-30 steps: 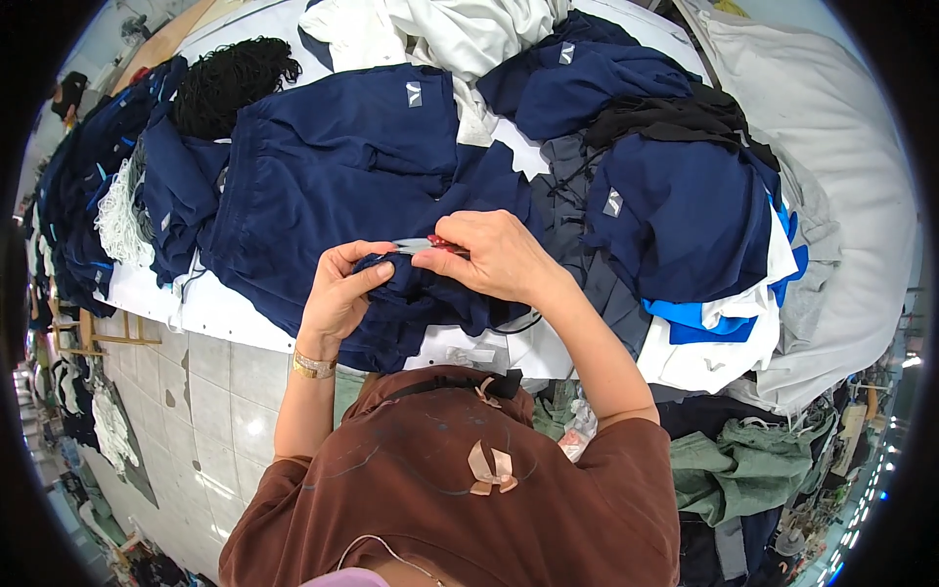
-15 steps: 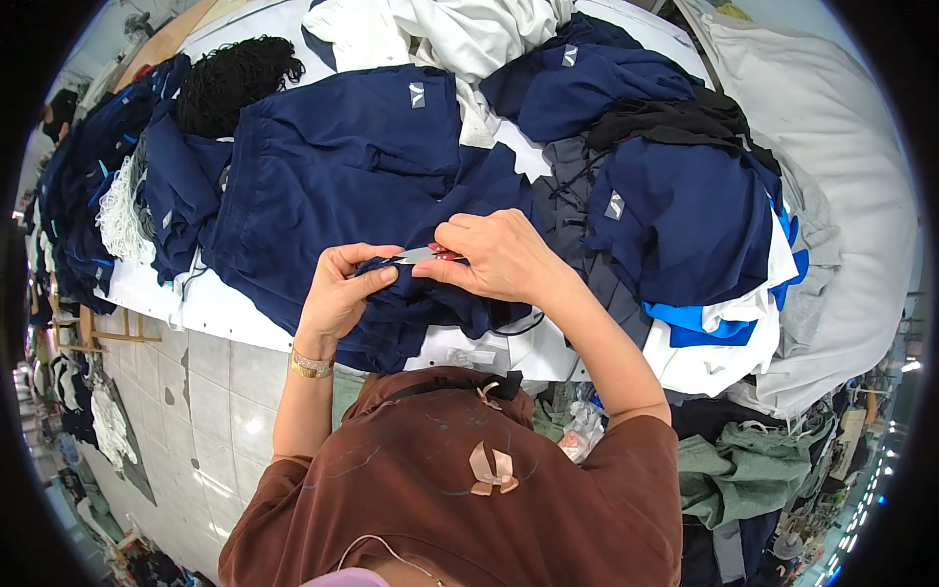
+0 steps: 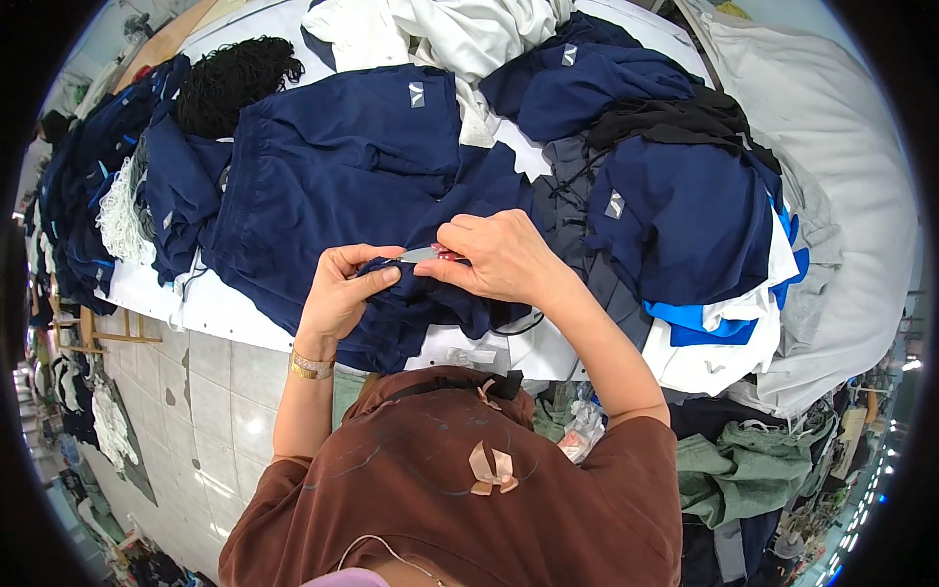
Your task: Trimming loose threads and inspecting garments on a manufacturing table.
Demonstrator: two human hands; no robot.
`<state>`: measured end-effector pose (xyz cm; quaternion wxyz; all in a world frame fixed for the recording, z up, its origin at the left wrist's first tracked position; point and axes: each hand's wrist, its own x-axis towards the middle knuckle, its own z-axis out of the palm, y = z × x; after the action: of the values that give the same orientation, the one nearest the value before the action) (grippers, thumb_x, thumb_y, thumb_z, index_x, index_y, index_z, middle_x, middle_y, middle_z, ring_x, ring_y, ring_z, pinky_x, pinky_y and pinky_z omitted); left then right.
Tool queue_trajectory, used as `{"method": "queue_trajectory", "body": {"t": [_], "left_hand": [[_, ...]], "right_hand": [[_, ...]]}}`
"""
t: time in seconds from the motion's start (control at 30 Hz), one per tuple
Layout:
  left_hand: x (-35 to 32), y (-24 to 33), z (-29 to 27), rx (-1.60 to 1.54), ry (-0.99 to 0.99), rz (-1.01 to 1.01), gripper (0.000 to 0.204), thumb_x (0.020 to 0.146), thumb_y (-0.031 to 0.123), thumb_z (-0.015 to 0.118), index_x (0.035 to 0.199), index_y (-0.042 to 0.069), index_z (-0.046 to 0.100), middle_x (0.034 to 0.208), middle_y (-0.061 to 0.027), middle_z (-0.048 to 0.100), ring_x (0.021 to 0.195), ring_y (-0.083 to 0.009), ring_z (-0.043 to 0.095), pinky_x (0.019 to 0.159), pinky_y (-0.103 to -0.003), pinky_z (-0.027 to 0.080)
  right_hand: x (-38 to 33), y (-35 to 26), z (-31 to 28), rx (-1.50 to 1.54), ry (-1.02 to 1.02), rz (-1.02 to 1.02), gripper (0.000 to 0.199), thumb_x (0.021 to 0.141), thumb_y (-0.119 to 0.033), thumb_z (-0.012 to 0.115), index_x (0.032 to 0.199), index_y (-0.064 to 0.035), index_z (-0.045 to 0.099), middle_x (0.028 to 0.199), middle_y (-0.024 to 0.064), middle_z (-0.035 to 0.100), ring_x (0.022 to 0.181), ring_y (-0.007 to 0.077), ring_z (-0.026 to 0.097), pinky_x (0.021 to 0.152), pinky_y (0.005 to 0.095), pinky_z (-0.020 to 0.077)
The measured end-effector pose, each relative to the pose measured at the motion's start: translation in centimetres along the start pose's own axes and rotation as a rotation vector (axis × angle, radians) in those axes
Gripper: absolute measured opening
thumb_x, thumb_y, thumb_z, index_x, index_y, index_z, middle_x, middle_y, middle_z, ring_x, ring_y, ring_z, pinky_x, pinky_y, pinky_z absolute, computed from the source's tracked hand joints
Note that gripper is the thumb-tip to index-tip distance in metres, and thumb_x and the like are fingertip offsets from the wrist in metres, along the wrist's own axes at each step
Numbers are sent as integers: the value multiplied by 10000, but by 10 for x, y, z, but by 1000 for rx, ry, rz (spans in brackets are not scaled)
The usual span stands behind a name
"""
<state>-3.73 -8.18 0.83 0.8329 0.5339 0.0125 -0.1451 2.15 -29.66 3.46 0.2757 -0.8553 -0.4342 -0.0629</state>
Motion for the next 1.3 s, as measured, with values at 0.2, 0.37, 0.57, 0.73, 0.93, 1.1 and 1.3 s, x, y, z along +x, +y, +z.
{"method": "queue_trajectory", "body": {"t": [0.2,0.37,0.57,0.73,0.93,1.1,1.3], "left_hand": [[1,0,-1,-20,-7,-3,251,779,-68,660,1029,-47,648,891,-82,677,754,-65,626,694,-156,503],[1,-1,-2,-32,-8,-17,250,778,-67,661,1027,-48,648,895,-88,677,768,-72,631,700,-162,508],[2,-2,-1,-18,20,-10,238,778,-64,664,1016,-54,650,897,-83,675,768,-64,624,700,-159,506],[3,2,1,-2,19,-17,231,774,-59,670,1004,-50,656,887,-75,674,751,-57,615,694,-153,499],[3,2,2,26,20,-26,233,773,-56,672,1005,-50,656,872,-72,675,738,-58,614,678,-151,494],[4,3,2,55,-1,-30,235,774,-57,669,1008,-50,655,871,-75,675,750,-66,621,688,-158,497],[6,2,2,62,-17,-27,228,778,-54,666,1006,-52,654,889,-82,676,771,-78,629,705,-172,504]], "right_hand": [[2,-2,2,40,20,12,422,806,-437,642,639,-65,532,599,54,507,492,254,525,435,336,377],[3,-4,3,44,19,16,415,805,-437,643,645,-69,539,602,51,511,491,253,525,434,335,375],[0,-1,4,20,22,24,404,802,-434,647,649,-74,543,592,50,514,489,254,528,426,334,373],[-2,-2,3,54,31,56,401,802,-432,648,655,-72,550,603,53,542,492,255,539,425,337,377],[0,-6,1,60,-8,51,367,794,-368,672,675,-50,533,613,69,533,520,253,540,454,330,393],[-1,-4,3,99,-14,60,365,798,-368,668,680,-49,539,611,73,529,520,259,537,454,331,389],[-1,-2,3,137,-33,76,353,800,-346,671,683,-41,538,612,87,526,524,268,536,459,334,388]]}}
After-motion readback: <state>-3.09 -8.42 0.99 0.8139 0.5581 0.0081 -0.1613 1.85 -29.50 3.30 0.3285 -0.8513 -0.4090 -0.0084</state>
